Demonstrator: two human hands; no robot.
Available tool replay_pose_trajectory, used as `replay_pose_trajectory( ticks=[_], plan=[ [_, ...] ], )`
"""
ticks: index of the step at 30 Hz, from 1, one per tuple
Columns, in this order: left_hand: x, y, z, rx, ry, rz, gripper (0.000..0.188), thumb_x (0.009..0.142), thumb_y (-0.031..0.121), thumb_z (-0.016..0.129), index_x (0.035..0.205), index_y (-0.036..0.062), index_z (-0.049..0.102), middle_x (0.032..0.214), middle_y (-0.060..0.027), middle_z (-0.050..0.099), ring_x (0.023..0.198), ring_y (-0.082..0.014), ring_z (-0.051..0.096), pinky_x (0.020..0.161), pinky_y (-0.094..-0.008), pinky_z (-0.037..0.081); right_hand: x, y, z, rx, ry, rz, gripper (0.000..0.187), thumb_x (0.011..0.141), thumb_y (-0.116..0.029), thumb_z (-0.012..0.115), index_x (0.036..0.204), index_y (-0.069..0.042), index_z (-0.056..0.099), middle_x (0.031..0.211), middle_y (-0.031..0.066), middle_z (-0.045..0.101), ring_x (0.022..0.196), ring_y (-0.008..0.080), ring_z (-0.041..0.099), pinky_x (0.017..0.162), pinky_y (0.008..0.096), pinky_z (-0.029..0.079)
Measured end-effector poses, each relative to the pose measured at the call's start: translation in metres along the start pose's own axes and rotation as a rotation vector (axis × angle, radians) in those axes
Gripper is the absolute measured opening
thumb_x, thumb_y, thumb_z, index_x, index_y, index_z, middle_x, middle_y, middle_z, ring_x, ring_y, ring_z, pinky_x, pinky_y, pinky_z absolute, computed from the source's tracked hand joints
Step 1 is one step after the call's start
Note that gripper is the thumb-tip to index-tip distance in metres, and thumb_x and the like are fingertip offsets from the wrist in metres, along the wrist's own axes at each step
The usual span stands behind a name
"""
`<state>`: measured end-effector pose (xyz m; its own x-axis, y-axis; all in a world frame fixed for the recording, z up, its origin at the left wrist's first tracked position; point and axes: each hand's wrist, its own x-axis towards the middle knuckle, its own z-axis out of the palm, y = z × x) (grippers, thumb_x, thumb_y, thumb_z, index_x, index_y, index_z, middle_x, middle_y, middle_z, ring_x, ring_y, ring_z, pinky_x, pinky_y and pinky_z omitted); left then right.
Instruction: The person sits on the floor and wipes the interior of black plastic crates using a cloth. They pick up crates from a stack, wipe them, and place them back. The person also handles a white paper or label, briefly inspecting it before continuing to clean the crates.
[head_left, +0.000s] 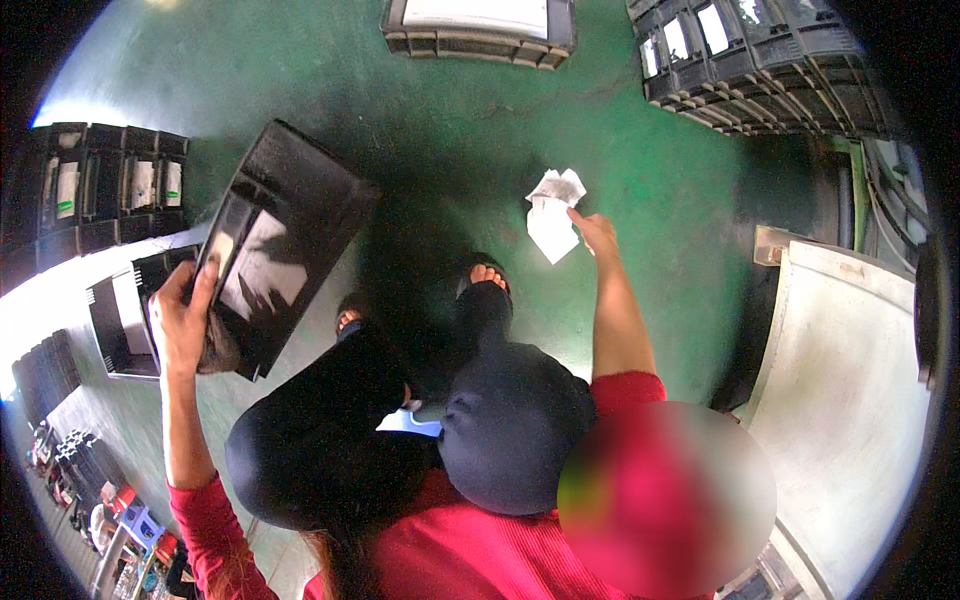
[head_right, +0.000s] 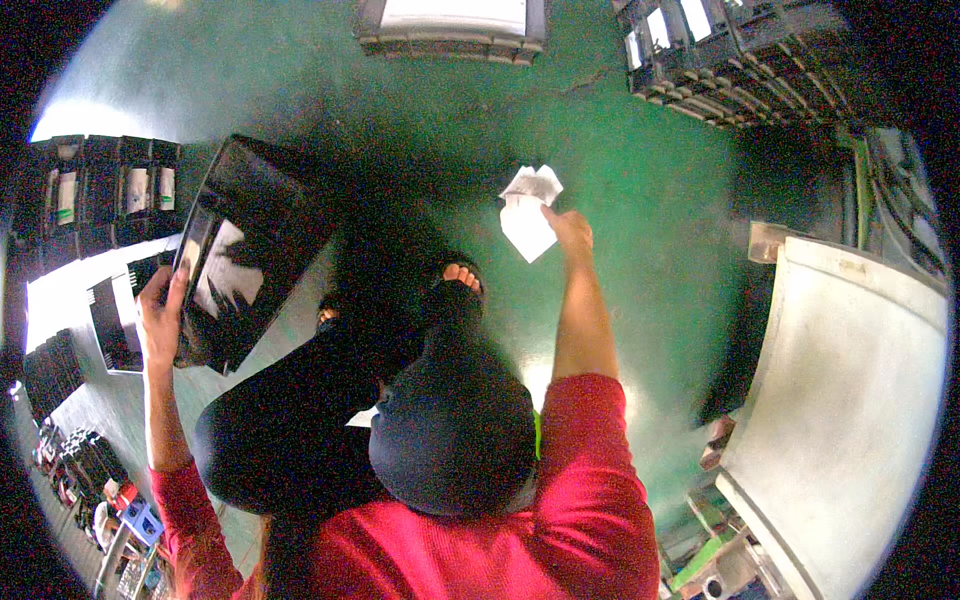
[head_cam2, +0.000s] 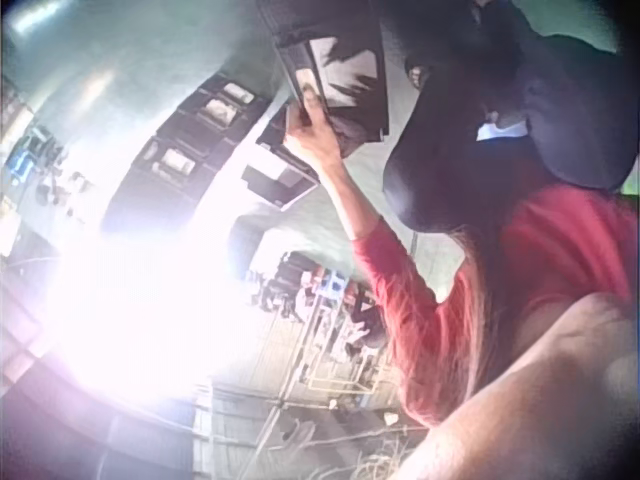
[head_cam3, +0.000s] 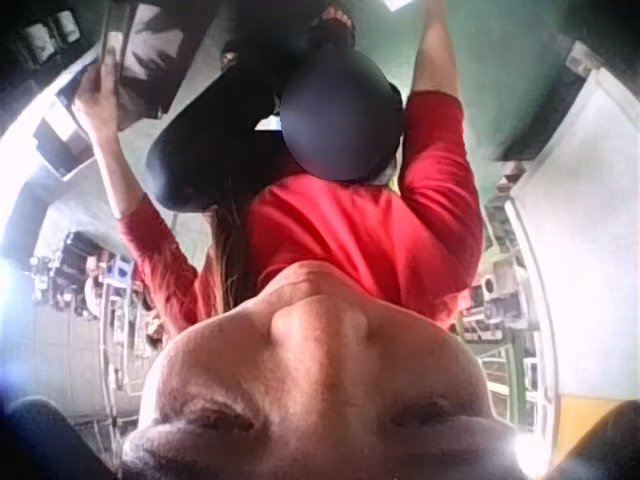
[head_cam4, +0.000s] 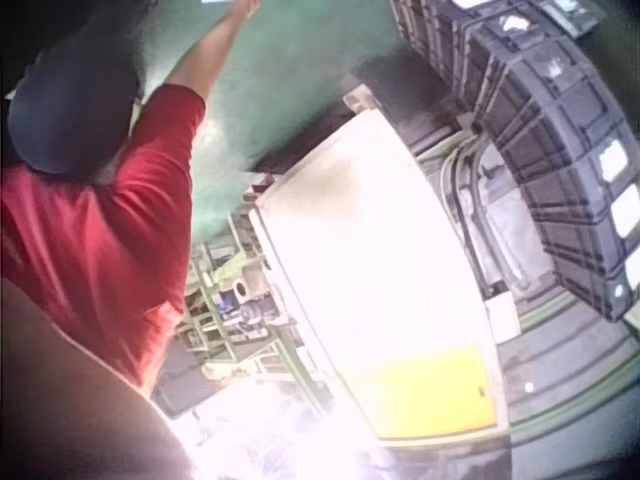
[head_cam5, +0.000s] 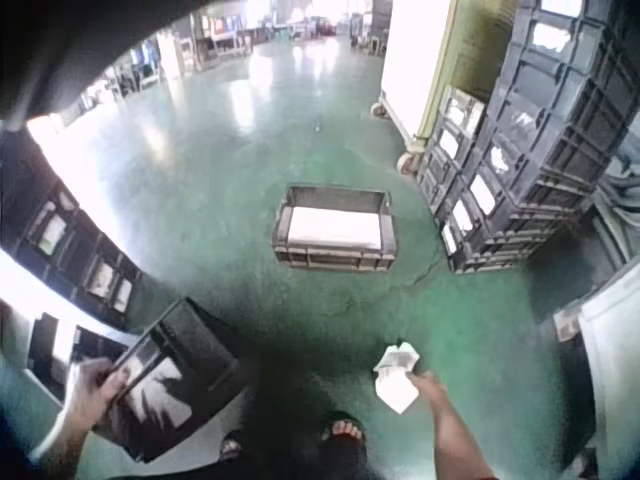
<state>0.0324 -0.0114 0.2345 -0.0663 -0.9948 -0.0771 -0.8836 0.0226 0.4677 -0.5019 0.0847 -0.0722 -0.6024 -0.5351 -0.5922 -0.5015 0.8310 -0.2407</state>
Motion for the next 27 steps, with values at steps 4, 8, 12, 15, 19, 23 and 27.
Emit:
replay_pose_trajectory(
  ticks=[4, 8, 12, 15, 19, 23, 27],
  plan=[
    [0.027, 0.004, -0.001, -0.080, 0.107, -0.007, 0.043, 0.084, 0.042, 0.058, 0.082, -0.0012, 0.061, 0.065, -0.0129, 0.059, 0.059, -0.0144, 0.052, 0.059, -0.0290, 0.042, -0.055, -0.040, -0.042, 0.243, -0.172, -0.122, 0.042, 0.078, -0.044, 0.063, 0.092, -0.005, 0.061, 0.073, 0.0026, 0.060, 0.061, 0.0096, 0.055, 0.054, 0.0253, 0.045],
    [0.033, 0.028, 0.052, 0.294, -0.100, 0.019, 0.045, 0.081, 0.046, 0.055, 0.099, 0.0056, 0.059, 0.086, -0.0222, 0.063, 0.081, -0.0388, 0.061, 0.071, -0.0450, 0.048, -0.141, -0.131, -0.040, 0.512, -0.630, -0.418, 0.042, 0.084, -0.037, 0.059, 0.111, -0.005, 0.054, 0.092, 0.0045, 0.062, 0.071, 0.0123, 0.060, 0.060, 0.0263, 0.047],
    [0.024, 0.048, 0.142, 0.253, -0.217, 0.041, 0.035, 0.079, 0.039, 0.057, 0.083, 0.0049, 0.052, 0.079, -0.0183, 0.062, 0.076, -0.0362, 0.061, 0.066, -0.0468, 0.048, -0.174, -0.197, -0.002, 0.772, -0.916, -0.575, 0.063, 0.086, -0.046, 0.055, 0.130, -0.006, 0.038, 0.116, 0.0096, 0.053, 0.086, 0.0172, 0.060, 0.069, 0.0303, 0.049],
    [0.004, 0.056, 0.200, 0.152, -0.247, 0.129, 0.031, 0.081, 0.033, 0.055, 0.092, 0.0043, 0.048, 0.087, -0.0170, 0.059, 0.079, -0.0346, 0.061, 0.068, -0.0457, 0.049, -0.149, -0.209, 0.034, 0.710, -0.699, -0.499, 0.065, 0.082, -0.044, 0.061, 0.127, -0.003, 0.039, 0.112, 0.0112, 0.054, 0.086, 0.0188, 0.060, 0.070, 0.0315, 0.049],
    [-0.020, 0.074, 0.254, 0.006, -0.430, 0.181, 0.032, 0.085, 0.031, 0.050, 0.097, 0.0024, 0.044, 0.093, -0.0208, 0.055, 0.080, -0.0382, 0.060, 0.070, -0.0480, 0.048, -0.103, -0.187, 0.079, 0.362, -0.107, -0.371, 0.068, 0.071, -0.031, 0.075, 0.118, 0.004, 0.042, 0.102, 0.0155, 0.057, 0.081, 0.0211, 0.060, 0.063, 0.0348, 0.052],
    [-0.013, 0.076, 0.257, -0.005, -0.773, 0.219, 0.039, 0.085, 0.036, 0.047, 0.096, -0.0006, 0.055, 0.090, -0.0248, 0.059, 0.083, -0.0411, 0.059, 0.075, -0.0482, 0.047, -0.065, -0.174, 0.056, 0.278, 0.078, -0.287, 0.072, 0.070, -0.028, 0.074, 0.121, 0.009, 0.038, 0.114, 0.0247, 0.052, 0.099, 0.0283, 0.057, 0.076, 0.0354, 0.052],
    [0.035, 0.071, 0.213, -0.546, -0.947, 0.118, 0.031, 0.083, 0.032, 0.053, 0.092, 0.0046, 0.064, 0.082, -0.0084, 0.065, 0.074, -0.0176, 0.060, 0.068, -0.0344, 0.048, -0.081, -0.190, -0.026, 0.089, 0.118, -0.686, 0.058, 0.073, -0.032, 0.072, 0.117, -0.002, 0.049, 0.111, 0.0182, 0.056, 0.101, 0.0299, 0.056, 0.087, 0.0363, 0.044]
  ],
)
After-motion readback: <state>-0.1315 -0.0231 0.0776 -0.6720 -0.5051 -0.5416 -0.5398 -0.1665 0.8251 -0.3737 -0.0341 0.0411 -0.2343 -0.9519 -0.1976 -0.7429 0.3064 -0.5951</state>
